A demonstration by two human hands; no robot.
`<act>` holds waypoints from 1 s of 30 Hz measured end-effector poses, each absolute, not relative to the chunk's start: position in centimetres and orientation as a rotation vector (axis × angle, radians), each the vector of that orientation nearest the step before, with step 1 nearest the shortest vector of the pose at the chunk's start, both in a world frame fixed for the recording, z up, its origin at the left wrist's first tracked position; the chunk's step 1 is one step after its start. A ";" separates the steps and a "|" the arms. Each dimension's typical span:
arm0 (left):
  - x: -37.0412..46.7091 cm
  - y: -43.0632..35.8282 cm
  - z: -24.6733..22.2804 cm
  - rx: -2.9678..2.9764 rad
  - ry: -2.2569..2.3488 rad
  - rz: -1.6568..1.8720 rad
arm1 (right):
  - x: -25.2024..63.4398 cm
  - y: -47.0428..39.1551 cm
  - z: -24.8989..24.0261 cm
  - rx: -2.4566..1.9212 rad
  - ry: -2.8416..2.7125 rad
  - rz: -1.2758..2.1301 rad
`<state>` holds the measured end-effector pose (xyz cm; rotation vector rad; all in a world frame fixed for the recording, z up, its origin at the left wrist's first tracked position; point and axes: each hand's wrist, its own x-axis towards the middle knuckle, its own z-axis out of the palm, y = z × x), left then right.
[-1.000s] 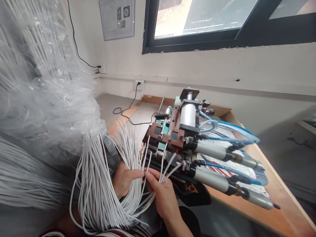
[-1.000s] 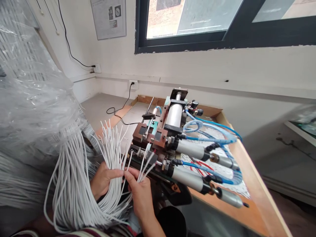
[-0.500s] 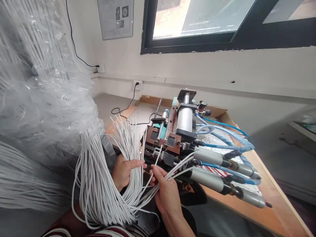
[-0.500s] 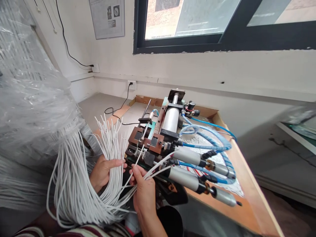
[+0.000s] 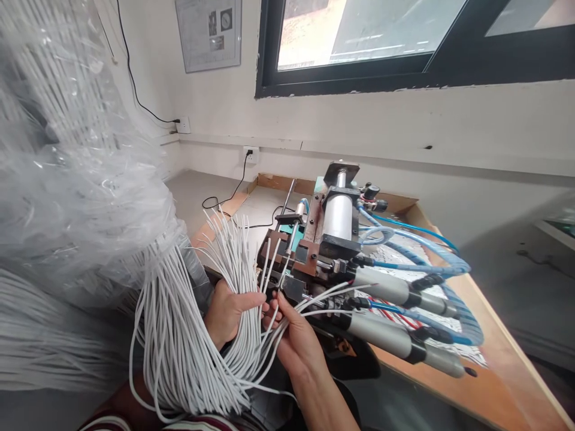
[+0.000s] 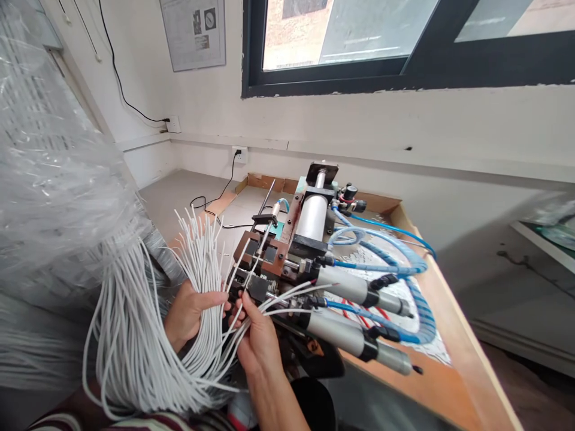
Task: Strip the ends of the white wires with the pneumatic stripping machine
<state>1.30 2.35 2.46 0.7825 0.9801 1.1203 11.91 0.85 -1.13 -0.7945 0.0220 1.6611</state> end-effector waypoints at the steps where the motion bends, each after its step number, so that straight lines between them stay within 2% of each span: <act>1: 1.3 2.3 2.3 0.792 0.971 1.116 | 11.8 0.8 -0.9 -0.801 0.000 1.677; 4: 1.5 1.9 1.8 0.835 0.938 1.087 | 11.5 0.4 -0.4 -0.832 -0.146 1.662; 11: 1.0 1.3 1.2 0.819 0.987 1.044 | 11.2 -0.9 -1.5 -1.013 -0.384 1.337; 21: 0.8 1.6 0.8 0.740 1.088 1.049 | 11.8 -0.5 -1.7 -1.007 -0.253 1.447; 26: 0.9 1.5 1.2 0.774 1.057 1.037 | 11.6 -0.4 -1.2 -0.953 -0.324 1.608; 30: 0.7 1.3 1.4 0.784 0.993 1.081 | 11.2 -0.8 -1.4 -0.985 -0.382 1.427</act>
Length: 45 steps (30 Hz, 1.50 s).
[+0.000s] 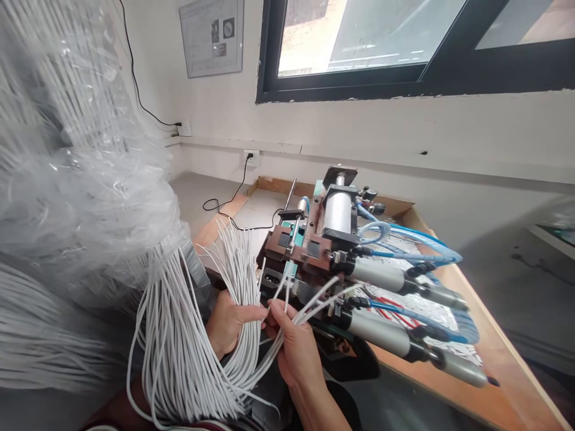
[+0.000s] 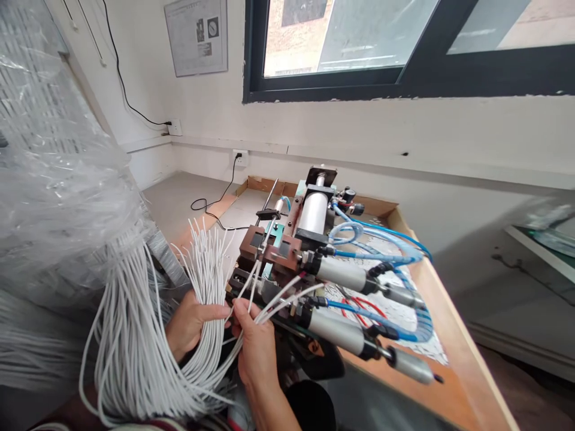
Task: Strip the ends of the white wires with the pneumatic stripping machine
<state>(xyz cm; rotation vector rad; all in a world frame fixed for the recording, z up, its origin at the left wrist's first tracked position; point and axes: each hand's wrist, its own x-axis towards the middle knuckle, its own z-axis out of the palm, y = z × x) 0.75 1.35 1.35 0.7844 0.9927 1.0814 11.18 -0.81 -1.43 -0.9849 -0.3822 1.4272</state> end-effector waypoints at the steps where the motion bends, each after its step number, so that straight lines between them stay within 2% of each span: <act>1: 0.7 1.3 1.4 0.784 0.982 1.094 | 11.1 -0.9 -1.6 -1.005 -0.385 1.362; 5: 0.5 1.4 1.3 0.735 1.030 1.098 | 10.9 -0.9 -1.9 -1.042 -0.281 1.242; 15: 0.5 1.8 1.0 0.762 1.024 1.157 | 11.2 0.1 -1.2 -0.983 -0.118 1.405; 20: 0.3 1.9 0.9 0.885 0.945 1.244 | 11.4 -1.0 -2.2 -1.034 -0.490 1.512; 27: 0.4 2.1 1.4 0.973 0.959 1.233 | 11.9 -2.7 -3.8 -1.250 -0.911 1.282; 35: 0.5 2.3 1.7 1.032 0.959 1.200 | 11.7 -3.1 -3.4 -1.110 -0.842 1.376; 41: 0.6 2.9 2.1 1.007 0.982 1.253 | 11.5 -2.9 -3.8 -1.175 -0.595 1.184; 45: 1.0 3.3 2.9 0.889 0.960 1.283 | 11.4 -2.1 -3.5 -1.145 -0.534 1.187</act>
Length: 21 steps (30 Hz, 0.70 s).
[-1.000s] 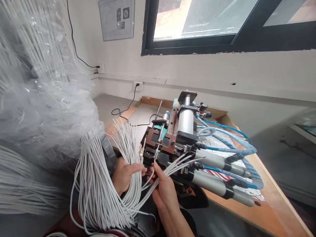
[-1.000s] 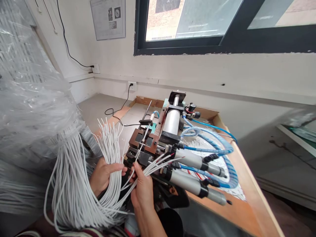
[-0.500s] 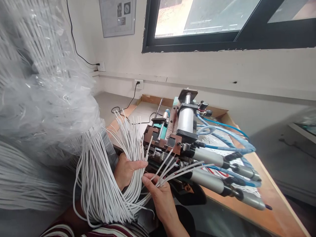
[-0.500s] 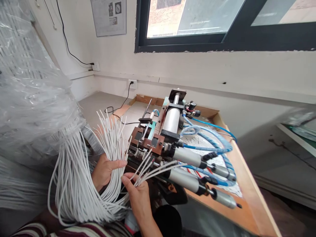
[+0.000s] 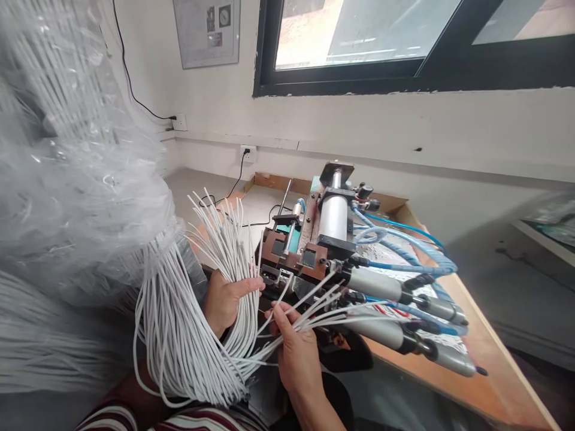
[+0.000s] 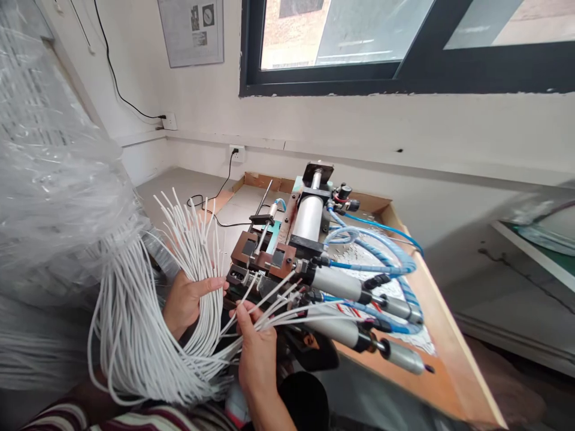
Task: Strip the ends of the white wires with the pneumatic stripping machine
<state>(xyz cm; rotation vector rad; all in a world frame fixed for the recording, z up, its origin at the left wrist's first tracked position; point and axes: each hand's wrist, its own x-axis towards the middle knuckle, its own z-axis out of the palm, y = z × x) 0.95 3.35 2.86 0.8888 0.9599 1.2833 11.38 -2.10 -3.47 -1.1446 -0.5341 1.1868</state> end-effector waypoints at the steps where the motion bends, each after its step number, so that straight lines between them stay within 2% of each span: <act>1: 1.0 3.4 3.1 0.871 0.958 1.296 | 11.3 -2.0 -3.4 -1.148 -0.518 1.184; 9: 1.4 3.8 3.6 0.824 0.958 1.317 | 11.7 -2.4 -2.5 -1.148 -0.808 1.281; 16: 1.7 4.2 3.8 0.820 0.950 1.334 | 11.2 -1.4 -3.3 -1.178 -0.497 1.100; 21: 2.0 4.4 4.0 0.805 0.943 1.351 | 10.5 -0.2 -2.6 -1.075 -0.236 1.093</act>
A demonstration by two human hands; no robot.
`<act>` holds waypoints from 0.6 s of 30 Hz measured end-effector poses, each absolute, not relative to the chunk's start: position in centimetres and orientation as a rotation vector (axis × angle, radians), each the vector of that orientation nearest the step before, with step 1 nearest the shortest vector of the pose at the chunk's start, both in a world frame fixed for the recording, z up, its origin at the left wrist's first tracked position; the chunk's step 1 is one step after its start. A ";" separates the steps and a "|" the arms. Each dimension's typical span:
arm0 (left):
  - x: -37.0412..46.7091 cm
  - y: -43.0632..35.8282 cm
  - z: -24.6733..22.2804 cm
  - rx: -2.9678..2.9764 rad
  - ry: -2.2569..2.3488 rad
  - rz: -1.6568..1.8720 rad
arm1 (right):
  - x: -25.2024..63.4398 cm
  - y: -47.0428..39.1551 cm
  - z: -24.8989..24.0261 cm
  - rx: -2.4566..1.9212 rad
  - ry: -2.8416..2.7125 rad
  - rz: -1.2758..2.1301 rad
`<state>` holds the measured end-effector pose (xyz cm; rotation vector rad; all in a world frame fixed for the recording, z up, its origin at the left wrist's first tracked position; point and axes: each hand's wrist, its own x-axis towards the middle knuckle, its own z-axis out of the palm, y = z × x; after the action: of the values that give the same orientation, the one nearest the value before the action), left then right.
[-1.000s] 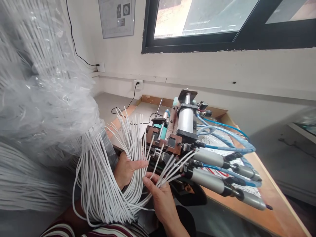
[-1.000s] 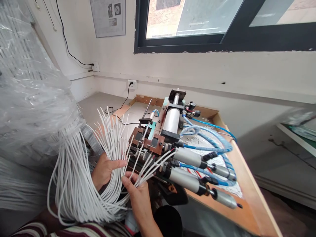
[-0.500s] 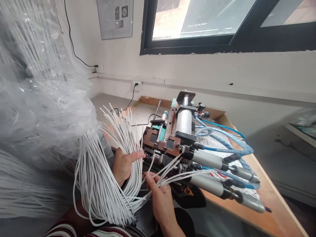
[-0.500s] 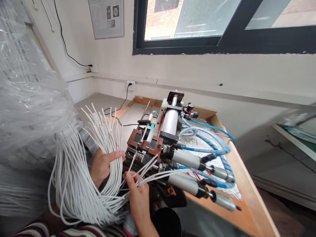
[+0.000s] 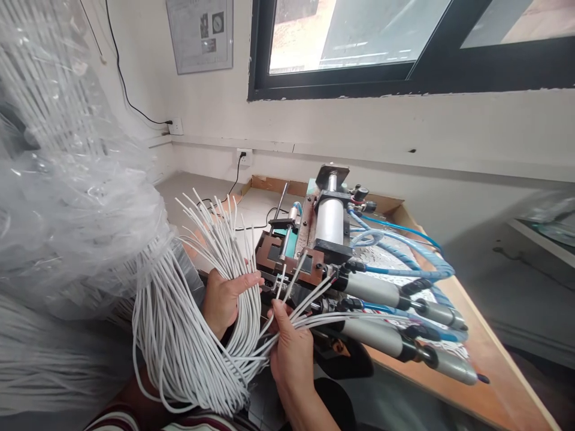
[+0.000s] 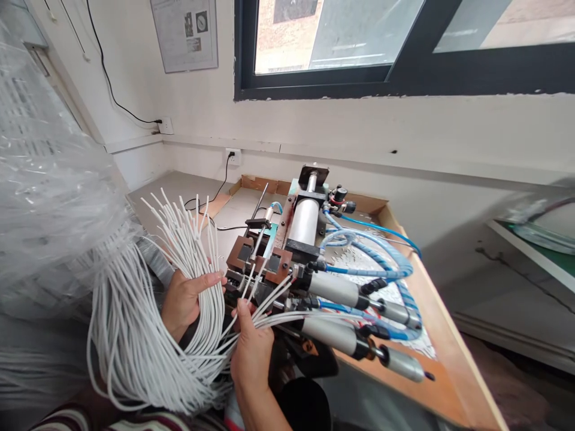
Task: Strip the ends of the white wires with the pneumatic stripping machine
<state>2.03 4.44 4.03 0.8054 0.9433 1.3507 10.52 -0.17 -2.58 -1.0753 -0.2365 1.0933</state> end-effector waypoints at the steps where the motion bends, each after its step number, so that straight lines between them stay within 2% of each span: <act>1: 2.1 4.5 4.1 0.800 0.943 1.348 | 10.4 0.1 -2.3 -1.053 -0.190 1.114; 6: 2.1 4.5 4.4 0.790 0.945 1.332 | 10.3 0.6 -1.5 -0.994 -0.076 1.205; 14: 1.8 4.5 4.2 0.783 0.956 1.310 | 10.4 -1.3 -2.3 -1.187 -0.514 0.940; 18: 1.6 4.4 3.9 0.773 0.931 1.306 | 10.5 -1.7 -2.7 -1.265 -0.505 0.996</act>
<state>1.65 4.42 3.93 0.7725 0.9307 1.3063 10.45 -1.67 -2.69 -1.2653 -0.5047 0.9963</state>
